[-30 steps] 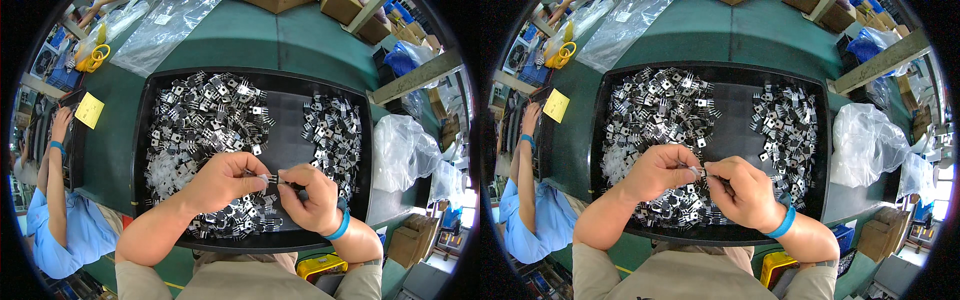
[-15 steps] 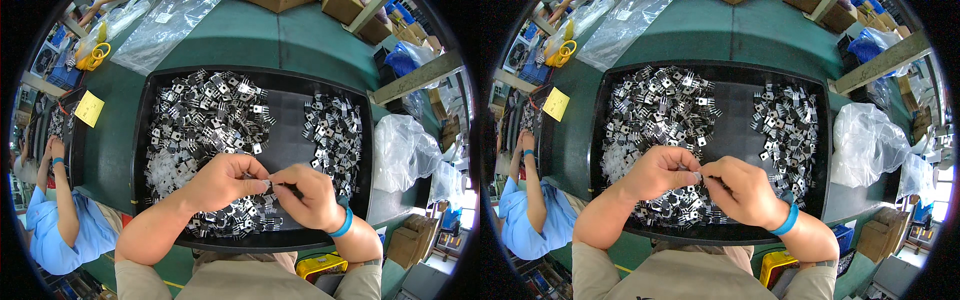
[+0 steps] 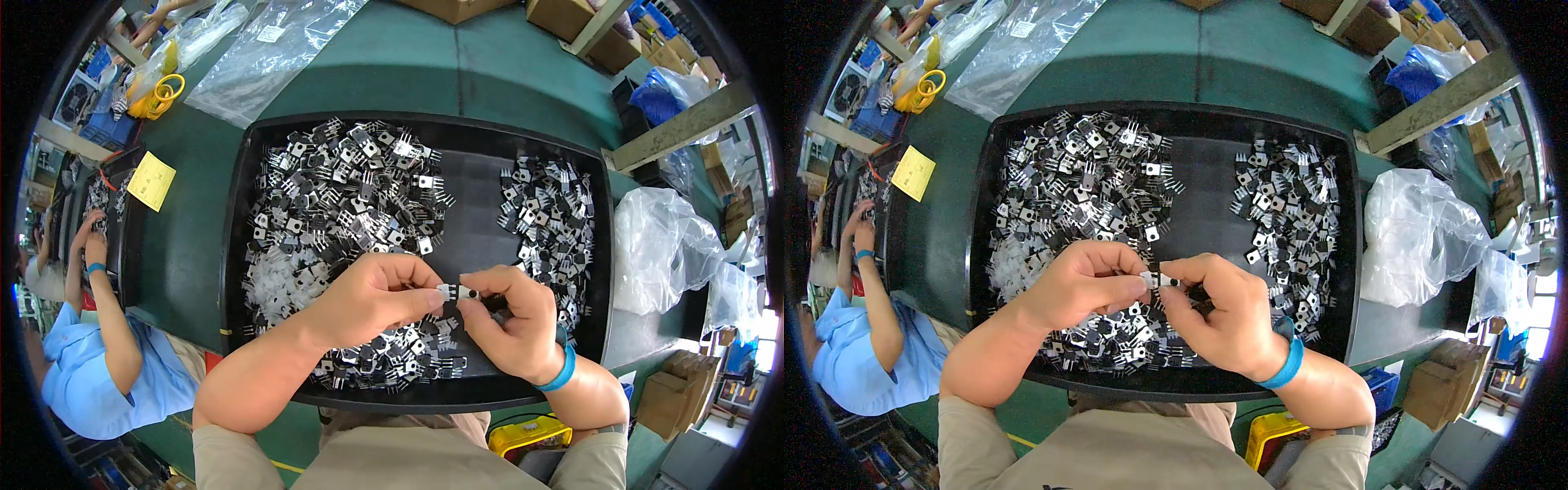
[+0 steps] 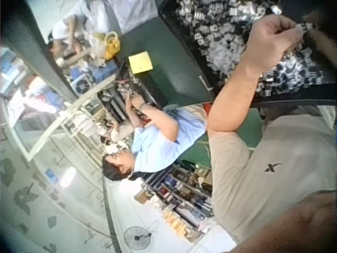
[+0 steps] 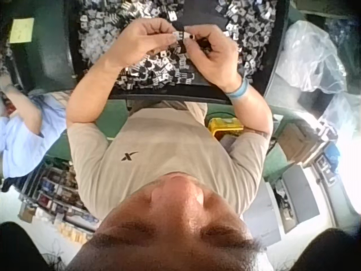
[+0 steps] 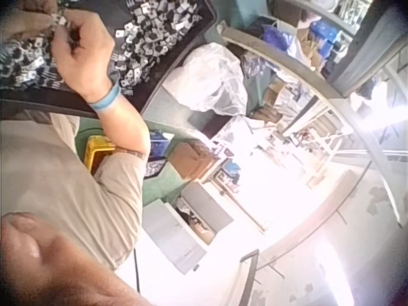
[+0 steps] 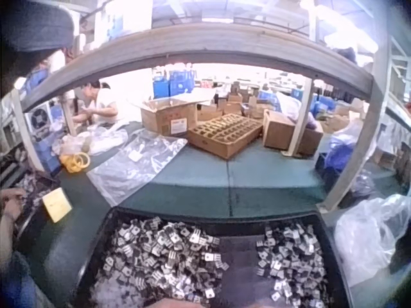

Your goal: The person picks small black electronic components and white plastic clips from a black tray. They insert the clips into the components by hand and place the assembled units into a separate pile on the right side of the tray. The process is repetitive and performed one unit at a time.

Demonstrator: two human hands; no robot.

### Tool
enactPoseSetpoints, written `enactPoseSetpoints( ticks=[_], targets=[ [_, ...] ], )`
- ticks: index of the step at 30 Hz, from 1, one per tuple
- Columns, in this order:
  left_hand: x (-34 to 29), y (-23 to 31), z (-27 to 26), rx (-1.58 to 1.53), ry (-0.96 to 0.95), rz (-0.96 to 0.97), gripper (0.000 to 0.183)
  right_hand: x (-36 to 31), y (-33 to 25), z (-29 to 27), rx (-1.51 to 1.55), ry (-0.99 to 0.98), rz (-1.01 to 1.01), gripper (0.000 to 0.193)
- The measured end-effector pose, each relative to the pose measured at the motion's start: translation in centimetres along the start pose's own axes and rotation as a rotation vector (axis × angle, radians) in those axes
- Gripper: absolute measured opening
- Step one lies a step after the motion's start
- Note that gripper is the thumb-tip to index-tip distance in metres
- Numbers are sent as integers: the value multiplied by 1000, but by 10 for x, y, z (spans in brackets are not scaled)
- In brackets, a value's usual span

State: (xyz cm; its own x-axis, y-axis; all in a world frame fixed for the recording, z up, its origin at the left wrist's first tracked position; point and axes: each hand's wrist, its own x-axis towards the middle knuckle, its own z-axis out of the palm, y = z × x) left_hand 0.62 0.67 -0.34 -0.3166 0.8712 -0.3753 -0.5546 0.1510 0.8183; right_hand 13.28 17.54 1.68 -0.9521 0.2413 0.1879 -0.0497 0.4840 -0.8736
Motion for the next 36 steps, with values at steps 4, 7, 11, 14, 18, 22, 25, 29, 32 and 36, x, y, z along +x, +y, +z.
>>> enactPoseSetpoints(
  ticks=[4, 7, 11, 14, 18, 22, 25, 29, 32, 36],
  targets=[
    [1, 2, 1, -72, 13, -25, 14, -3, -1, 0, -33, 55, -53, 21],
    [1, 2, 2, -111, 12, -28, 14, -4, 0, 1, -26, 62, -85, 22],
    [2, -2, 0, -118, 14, -35, 14, -4, 2, 2, -14, 67, -114, 23],
    [3, -3, -2, -131, -9, -36, 14, -3, 3, 1, -10, 54, -128, 22],
    [2, -3, 0, -63, 11, -38, 13, 0, 3, -3, 28, -36, -108, 19],
    [2, -2, 0, -51, 22, -26, 12, 2, 3, -7, 85, -75, -28, 17],
    [0, 2, 0, 32, 24, -10, 10, 1, 2, -5, 104, -81, -6, 17],
    [0, -3, 1, 96, 25, 42, 8, 2, 7, -1, 159, -154, -4, 17],
    [0, -4, -2, 98, 43, 13, 8, 4, 1, -4, 329, -205, 245, 17],
    [0, 2, 3, 148, 31, 3, 8, 5, 8, 1, 742, -121, 524, 18]
  ],
)
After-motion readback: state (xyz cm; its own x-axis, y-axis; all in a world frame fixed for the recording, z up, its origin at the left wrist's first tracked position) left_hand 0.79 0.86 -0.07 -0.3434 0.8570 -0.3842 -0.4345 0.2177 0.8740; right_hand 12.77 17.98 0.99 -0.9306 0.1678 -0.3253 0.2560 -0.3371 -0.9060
